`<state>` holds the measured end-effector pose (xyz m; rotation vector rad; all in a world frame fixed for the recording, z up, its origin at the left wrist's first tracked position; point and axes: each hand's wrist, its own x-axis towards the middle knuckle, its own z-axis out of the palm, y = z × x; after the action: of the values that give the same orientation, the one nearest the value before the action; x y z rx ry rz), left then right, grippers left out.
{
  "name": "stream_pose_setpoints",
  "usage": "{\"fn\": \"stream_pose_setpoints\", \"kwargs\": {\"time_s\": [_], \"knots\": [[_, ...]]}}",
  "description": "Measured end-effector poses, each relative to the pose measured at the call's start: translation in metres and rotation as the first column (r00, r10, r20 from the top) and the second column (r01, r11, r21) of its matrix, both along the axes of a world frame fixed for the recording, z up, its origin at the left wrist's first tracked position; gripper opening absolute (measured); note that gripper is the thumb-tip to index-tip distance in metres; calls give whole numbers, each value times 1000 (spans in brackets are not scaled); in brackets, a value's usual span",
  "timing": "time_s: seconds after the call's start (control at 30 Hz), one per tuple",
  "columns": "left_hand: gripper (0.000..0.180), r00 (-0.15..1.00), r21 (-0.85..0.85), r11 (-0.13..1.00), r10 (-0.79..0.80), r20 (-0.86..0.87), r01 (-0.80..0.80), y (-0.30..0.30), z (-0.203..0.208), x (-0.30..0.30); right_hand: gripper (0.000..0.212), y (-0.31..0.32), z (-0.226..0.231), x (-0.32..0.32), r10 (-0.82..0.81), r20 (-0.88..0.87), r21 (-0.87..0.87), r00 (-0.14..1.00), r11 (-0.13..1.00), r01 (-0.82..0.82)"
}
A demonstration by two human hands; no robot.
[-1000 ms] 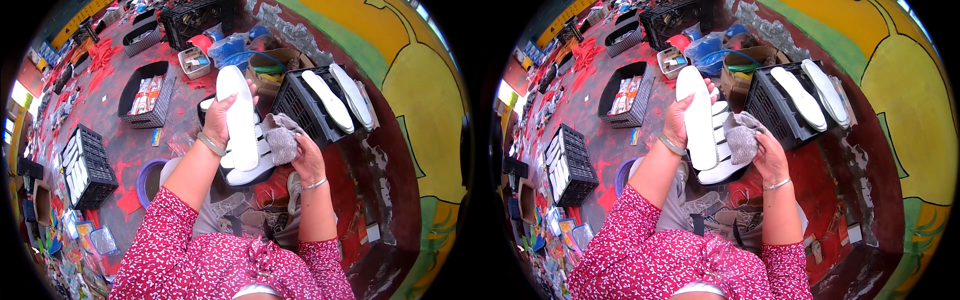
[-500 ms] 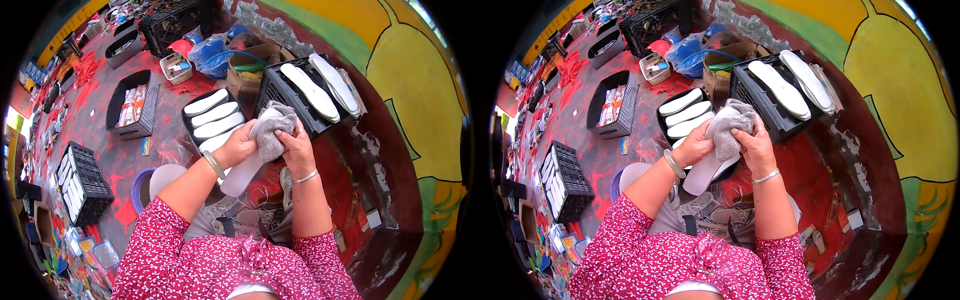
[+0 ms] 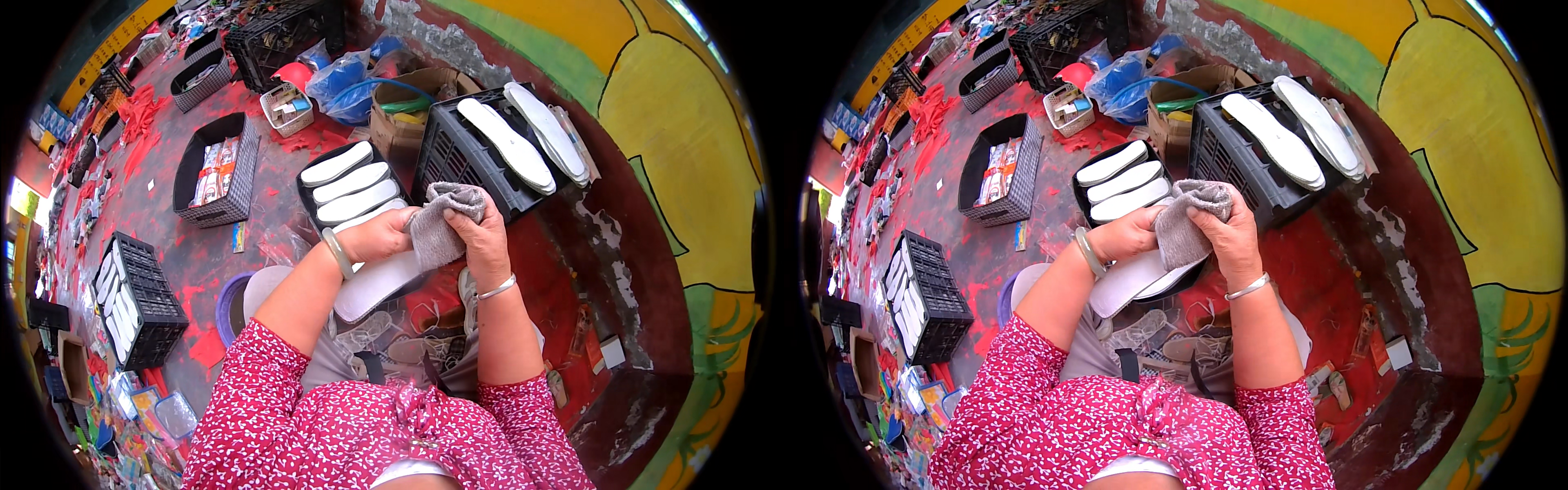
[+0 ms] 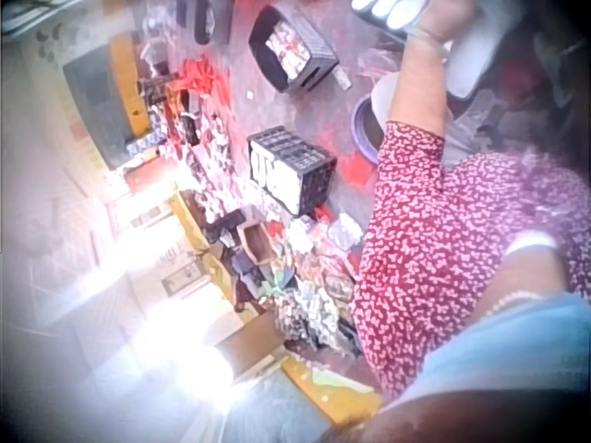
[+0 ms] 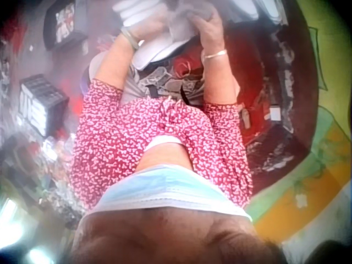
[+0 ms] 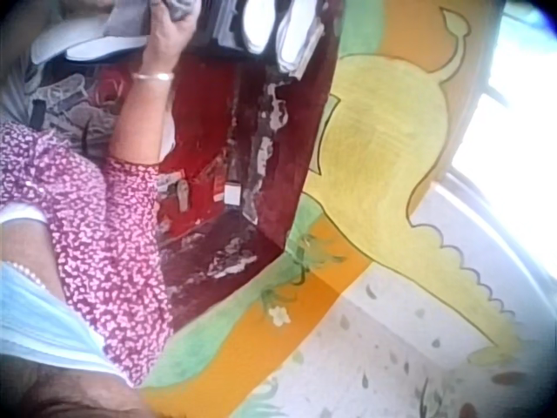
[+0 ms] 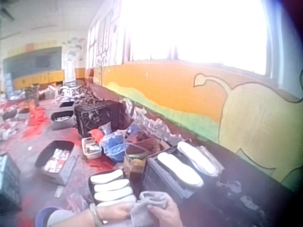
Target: The person picks up white shoe insoles one by one, wipes both sides with a grey cloth, and stacks them in a black plastic crate.
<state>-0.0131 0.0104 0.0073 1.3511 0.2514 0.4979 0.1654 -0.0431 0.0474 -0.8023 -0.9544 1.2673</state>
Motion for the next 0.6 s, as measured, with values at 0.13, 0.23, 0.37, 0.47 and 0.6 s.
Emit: {"fn": "stream_pose_setpoints", "kwargs": {"time_s": [0.13, 0.23, 0.37, 0.47, 0.6], "knots": [[41, 994, 57, 998, 26, -103, -20, -5, 12, 5, 12, 3, -18, -6, -176, -10, -11, 984, 984, 175], [42, 989, -49, 996, 73, -132, -80, -6, 10, 7, 9, 12, -31, -8, -308, -11, 22, 951, 951, 308], [37, 968, -199, 976, 40, -248, -92, -10, 17, 0, 14, 16, -23, 11, -340, 55, 44, 939, 940, 338], [34, 963, -233, 961, 89, -256, -150, -12, 23, -7, 20, 17, -16, 18, -494, -87, 5, 865, 868, 496], [33, 940, -341, 876, 323, -112, -341, -7, 21, -11, 33, 12, 1, 51, -442, -227, -148, 868, 896, 418]]}}
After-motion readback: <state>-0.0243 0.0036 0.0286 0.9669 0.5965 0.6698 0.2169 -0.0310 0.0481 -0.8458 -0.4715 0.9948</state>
